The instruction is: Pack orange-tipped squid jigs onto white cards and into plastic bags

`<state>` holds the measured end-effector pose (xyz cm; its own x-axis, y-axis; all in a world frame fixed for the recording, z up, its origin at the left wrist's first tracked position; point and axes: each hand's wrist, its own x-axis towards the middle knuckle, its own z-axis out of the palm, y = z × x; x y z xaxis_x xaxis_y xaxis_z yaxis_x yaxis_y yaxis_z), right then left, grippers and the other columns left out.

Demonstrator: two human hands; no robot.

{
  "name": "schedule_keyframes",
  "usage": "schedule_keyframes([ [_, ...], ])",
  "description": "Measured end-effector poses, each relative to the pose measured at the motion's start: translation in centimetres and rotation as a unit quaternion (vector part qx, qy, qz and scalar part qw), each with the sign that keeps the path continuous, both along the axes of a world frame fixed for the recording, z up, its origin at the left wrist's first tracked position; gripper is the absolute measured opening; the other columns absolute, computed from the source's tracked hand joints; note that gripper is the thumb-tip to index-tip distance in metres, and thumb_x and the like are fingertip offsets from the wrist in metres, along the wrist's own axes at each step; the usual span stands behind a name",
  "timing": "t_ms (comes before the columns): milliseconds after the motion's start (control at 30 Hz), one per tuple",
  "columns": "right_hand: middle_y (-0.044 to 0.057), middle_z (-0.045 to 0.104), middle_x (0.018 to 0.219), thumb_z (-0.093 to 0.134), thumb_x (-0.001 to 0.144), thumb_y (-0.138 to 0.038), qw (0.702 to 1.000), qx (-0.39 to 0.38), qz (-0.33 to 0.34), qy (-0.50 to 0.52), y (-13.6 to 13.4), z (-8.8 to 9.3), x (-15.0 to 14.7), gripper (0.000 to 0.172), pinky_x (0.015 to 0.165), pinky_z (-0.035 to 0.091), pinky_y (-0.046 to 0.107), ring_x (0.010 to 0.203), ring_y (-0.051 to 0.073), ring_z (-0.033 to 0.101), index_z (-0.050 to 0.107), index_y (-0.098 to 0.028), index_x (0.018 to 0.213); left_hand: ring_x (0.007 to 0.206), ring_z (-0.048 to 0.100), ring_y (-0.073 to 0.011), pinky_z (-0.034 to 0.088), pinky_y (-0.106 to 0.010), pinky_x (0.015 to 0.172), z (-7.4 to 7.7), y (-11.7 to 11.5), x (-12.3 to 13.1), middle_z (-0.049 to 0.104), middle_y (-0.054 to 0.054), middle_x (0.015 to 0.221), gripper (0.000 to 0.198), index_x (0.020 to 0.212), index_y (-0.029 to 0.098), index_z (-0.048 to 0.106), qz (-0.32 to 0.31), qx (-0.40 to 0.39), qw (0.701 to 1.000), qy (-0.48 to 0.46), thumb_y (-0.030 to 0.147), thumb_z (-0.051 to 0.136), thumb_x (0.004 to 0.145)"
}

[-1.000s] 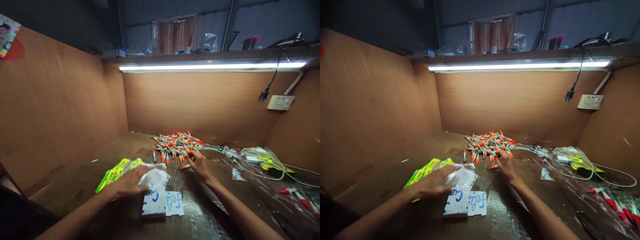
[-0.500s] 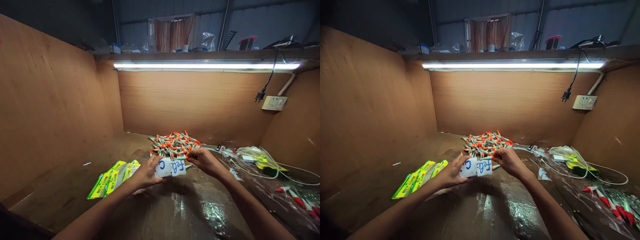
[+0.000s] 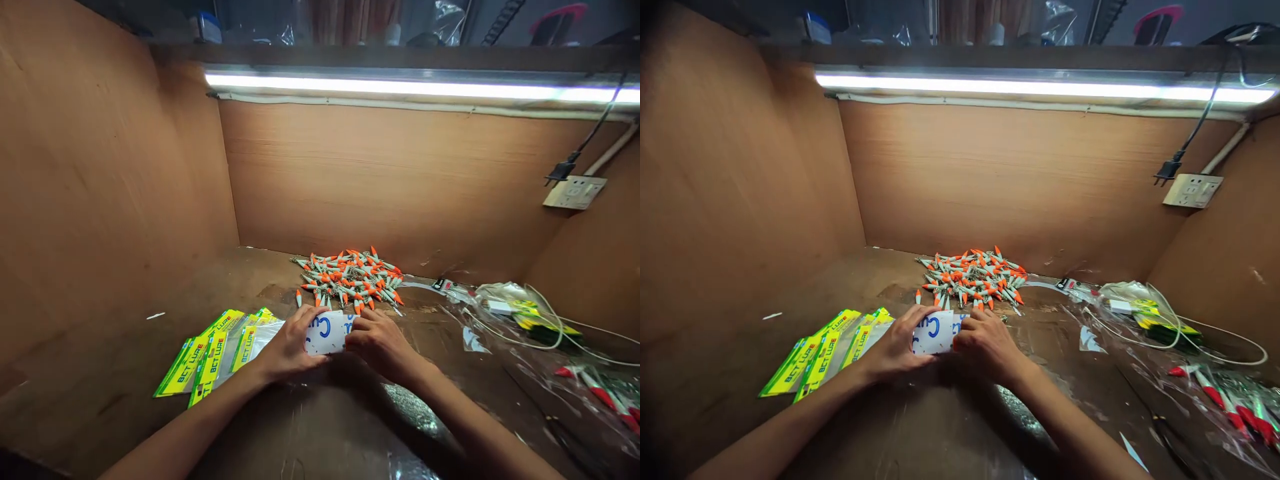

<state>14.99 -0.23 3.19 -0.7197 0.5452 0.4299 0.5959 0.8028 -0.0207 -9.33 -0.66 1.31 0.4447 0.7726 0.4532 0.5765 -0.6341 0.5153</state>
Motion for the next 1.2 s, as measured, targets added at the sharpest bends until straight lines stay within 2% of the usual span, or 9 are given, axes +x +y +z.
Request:
schedule_keyframes([
  [133, 0.005, 0.071, 0.102, 0.059, 0.094, -0.025, 0.996, -0.065, 0.033, 0.041, 1.2, 1.5, 2.2, 0.018, 0.081, 0.044, 0.031, 0.091, 0.019, 0.059, 0.072, -0.027, 0.108, 0.115, 0.056, -0.0277, 0.049, -0.039, 0.098, 0.0, 0.3, -0.2, 0.054, -0.007, 0.126, 0.081, 0.138, 0.028, 0.044, 0.003, 0.0, 1.0, -0.002, 0.027, 0.083, 0.067],
  [233, 0.006, 0.072, 0.105, 0.051, 0.094, -0.015, 0.987, -0.078, -0.063, 0.129, 3.1, 1.8, 4.7, 0.027, 0.083, 0.047, 0.03, 0.094, 0.019, 0.063, 0.071, -0.024, 0.111, 0.114, 0.056, -0.0288, 0.05, -0.04, 0.095, 0.0, 0.6, -0.4, 0.054, -0.007, 0.126, 0.081, 0.14, 0.029, 0.043, 0.029, 0.004, 1.0, -0.006, 0.03, 0.081, 0.069],
  [333, 0.005, 0.074, 0.1, 0.054, 0.084, -0.006, 0.984, -0.088, -0.13, 0.079, 4.7, -0.2, 5.8, 0.034, 0.081, 0.047, 0.03, 0.093, 0.022, 0.064, 0.072, -0.024, 0.105, 0.112, 0.057, -0.0293, 0.05, -0.04, 0.094, 0.1, 0.8, -0.6, 0.054, -0.007, 0.126, 0.082, 0.14, 0.029, 0.044, 0.034, 0.004, 0.999, 0.005, 0.033, 0.082, 0.068],
  [500, 0.005, 0.073, 0.093, 0.055, 0.087, -0.009, 0.993, -0.085, -0.082, -0.017, 5.5, -3.5, 4.8, 0.027, 0.082, 0.047, 0.03, 0.088, 0.022, 0.062, 0.072, -0.024, 0.1, 0.11, 0.058, -0.0281, 0.051, -0.038, 0.09, 0.2, 0.6, -0.5, 0.056, -0.007, 0.124, 0.076, 0.137, 0.027, 0.046, 0.023, -0.009, 1.0, 0.007, 0.032, 0.08, 0.069],
  [633, 0.009, 0.069, 0.108, 0.051, 0.093, -0.017, 0.979, -0.046, -0.144, 0.136, 5.3, -0.5, 6.1, 0.036, 0.083, 0.05, 0.032, 0.092, 0.021, 0.064, 0.064, -0.023, 0.126, 0.112, 0.057, -0.0294, 0.05, -0.041, 0.094, 0.1, 0.6, -0.1, 0.056, -0.007, 0.125, 0.078, 0.137, 0.027, 0.045, 0.034, -0.02, 0.999, -0.019, 0.031, 0.081, 0.067],
  [800, 0.007, 0.075, 0.107, 0.061, 0.093, -0.035, 0.927, -0.132, -0.09, 0.339, 3.0, 4.6, 6.6, 0.027, 0.084, 0.056, 0.035, 0.094, 0.022, 0.07, 0.072, -0.023, 0.115, 0.111, 0.058, -0.0291, 0.052, -0.041, 0.093, -0.4, 0.8, -0.1, 0.056, -0.007, 0.127, 0.079, 0.136, 0.027, 0.045, 0.042, -0.049, 0.997, -0.042, 0.031, 0.081, 0.066],
  [933, 0.001, 0.078, 0.094, 0.066, 0.09, -0.032, 0.933, -0.235, -0.018, 0.273, 1.1, 3.9, 3.8, 0.016, 0.074, 0.057, 0.03, 0.082, 0.018, 0.073, 0.078, -0.027, 0.1, 0.113, 0.058, -0.028, 0.052, -0.039, 0.093, -0.7, 0.8, -0.1, 0.056, -0.007, 0.129, 0.08, 0.135, 0.026, 0.044, 0.039, -0.048, 0.997, -0.051, 0.029, 0.082, 0.065],
  [1067, 0.0, 0.078, 0.089, 0.064, 0.091, -0.028, 0.951, -0.196, -0.031, 0.235, 1.2, 3.0, 3.2, 0.016, 0.069, 0.055, 0.027, 0.075, 0.017, 0.071, 0.079, -0.028, 0.098, 0.114, 0.058, -0.0282, 0.051, -0.04, 0.095, -0.5, 0.6, 0.1, 0.057, -0.007, 0.128, 0.08, 0.135, 0.026, 0.044, 0.034, -0.051, 0.997, -0.047, 0.029, 0.082, 0.065],
  [1200, 0.001, 0.076, 0.092, 0.066, 0.091, -0.03, 0.963, -0.135, -0.061, 0.223, 2.0, 4.2, 5.5, 0.014, 0.073, 0.052, 0.029, 0.08, 0.018, 0.069, 0.078, -0.027, 0.097, 0.112, 0.06, -0.0286, 0.052, -0.041, 0.094, -0.2, 0.3, 0.1, 0.057, -0.008, 0.129, 0.078, 0.135, 0.026, 0.045, 0.046, -0.064, 0.995, -0.067, 0.031, 0.082, 0.066],
])
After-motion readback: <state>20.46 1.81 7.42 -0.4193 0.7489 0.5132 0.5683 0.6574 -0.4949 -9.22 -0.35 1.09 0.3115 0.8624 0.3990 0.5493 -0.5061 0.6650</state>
